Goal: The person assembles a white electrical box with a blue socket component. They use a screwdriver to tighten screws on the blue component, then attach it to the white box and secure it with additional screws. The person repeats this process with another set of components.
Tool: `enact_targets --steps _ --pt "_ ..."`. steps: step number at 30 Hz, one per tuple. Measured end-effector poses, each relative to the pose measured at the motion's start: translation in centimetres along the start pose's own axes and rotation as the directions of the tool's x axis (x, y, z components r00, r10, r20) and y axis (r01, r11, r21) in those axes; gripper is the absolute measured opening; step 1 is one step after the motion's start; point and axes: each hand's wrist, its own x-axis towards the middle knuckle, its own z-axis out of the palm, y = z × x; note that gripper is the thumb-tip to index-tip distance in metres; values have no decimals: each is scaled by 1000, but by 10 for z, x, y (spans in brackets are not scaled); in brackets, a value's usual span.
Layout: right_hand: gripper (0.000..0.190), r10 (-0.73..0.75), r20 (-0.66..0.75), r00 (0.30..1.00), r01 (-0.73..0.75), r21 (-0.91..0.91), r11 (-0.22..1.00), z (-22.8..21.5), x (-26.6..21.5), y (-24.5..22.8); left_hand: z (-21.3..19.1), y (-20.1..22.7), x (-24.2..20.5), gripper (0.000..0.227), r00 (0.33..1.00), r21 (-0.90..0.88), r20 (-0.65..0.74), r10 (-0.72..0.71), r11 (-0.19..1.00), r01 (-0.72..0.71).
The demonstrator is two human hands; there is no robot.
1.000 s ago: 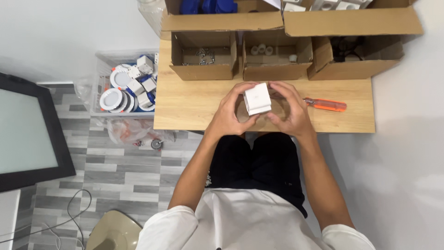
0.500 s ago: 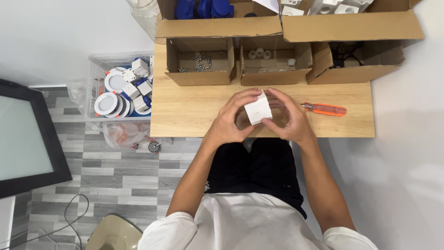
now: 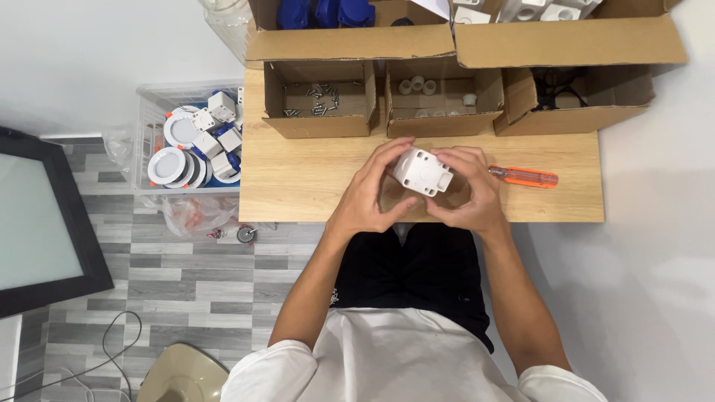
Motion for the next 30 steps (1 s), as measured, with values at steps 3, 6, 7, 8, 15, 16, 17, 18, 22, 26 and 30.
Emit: enact_targets --steps 3,6,7,8,15,16,17,18,22,26,30 --pt "63 -12 -2 1000 12 -25 1000 0 -3 1 4 -8 -3 82 998 33 -4 -61 998 61" --pt "62 -29 21 999 30 -40 999 1 -3 -1 4 -13 -7 78 997 51 -15 -80 995 81" --pt "61 -28 25 999 29 -40 999 2 -3 -2 4 -11 -6 71 997 80 -21 -73 994 75" --pt "61 -27 29 999 28 -40 999 2 -2 -2 4 -10 -6 64 998 110 -25 -66 992 68" --pt "70 22 86 996 -21 -23 1000 -3 2 -8 2 -1 -5 61 997 61 -43 -57 996 59" --pt "69 40 99 994 -40 -2 999 -4 1 -6 2 -1 -4 59 998 66 -59 -21 997 25" --pt "69 57 112 992 -59 19 998 -5 0 -4 3 -1 -4 57 997 73 -74 14 997 -9" --pt "69 57 111 992 -59 19 998 -5 -3 -1 3 -4 -5 57 997 73 -73 14 997 -9" --pt "68 121 129 984 -124 15 992 -5 -9 6 3 -10 -9 54 993 108 -102 68 993 -57" --pt "68 193 169 967 -197 5 980 -5 -5 0 5 -11 -11 52 990 90 -116 84 993 -74" --pt "72 255 212 943 -261 -2 965 -4 -14 4 7 -18 -15 64 987 60 -126 99 994 -92"
